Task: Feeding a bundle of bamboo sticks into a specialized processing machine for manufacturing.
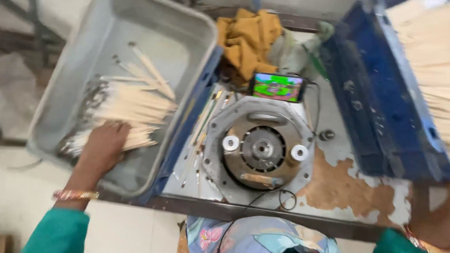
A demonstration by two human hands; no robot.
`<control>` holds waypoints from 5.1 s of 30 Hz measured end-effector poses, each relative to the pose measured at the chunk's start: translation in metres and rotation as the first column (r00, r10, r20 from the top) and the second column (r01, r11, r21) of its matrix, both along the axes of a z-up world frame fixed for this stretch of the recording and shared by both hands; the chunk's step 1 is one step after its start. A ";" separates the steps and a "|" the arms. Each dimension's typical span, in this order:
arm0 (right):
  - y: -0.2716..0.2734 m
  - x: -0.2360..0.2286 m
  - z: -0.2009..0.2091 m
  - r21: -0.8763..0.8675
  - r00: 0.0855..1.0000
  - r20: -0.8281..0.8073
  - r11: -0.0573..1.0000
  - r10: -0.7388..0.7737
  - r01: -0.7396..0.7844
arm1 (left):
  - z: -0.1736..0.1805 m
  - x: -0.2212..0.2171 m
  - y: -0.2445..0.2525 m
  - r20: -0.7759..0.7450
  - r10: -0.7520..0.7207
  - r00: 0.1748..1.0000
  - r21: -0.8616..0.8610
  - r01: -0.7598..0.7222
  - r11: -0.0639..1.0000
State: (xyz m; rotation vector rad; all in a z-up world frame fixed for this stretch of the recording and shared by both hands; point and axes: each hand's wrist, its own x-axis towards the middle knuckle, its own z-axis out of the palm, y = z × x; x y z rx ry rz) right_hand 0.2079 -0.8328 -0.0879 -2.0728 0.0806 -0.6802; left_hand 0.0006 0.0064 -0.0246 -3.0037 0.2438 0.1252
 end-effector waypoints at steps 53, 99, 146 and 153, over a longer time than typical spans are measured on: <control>0.404 -0.148 0.087 0.097 0.468 -0.371 0.535 0.802 -0.839 | -0.063 -0.050 -0.283 -0.424 -0.006 0.906 -0.722 -0.342 -0.601; 0.355 -0.127 0.086 -0.176 0.634 -0.545 0.665 0.548 -0.726 | -0.088 -0.055 -0.251 -0.546 0.159 0.822 -0.768 -0.416 -0.488; 0.385 -0.140 0.068 0.162 0.538 -0.417 0.642 0.733 -0.749 | -0.086 -0.053 -0.258 -0.505 0.157 0.849 -0.783 -0.374 -0.496; 0.358 -0.123 0.086 -0.167 0.564 -0.427 0.551 0.707 -0.818 | -0.092 -0.048 -0.257 -0.487 0.110 0.866 -0.814 -0.405 -0.415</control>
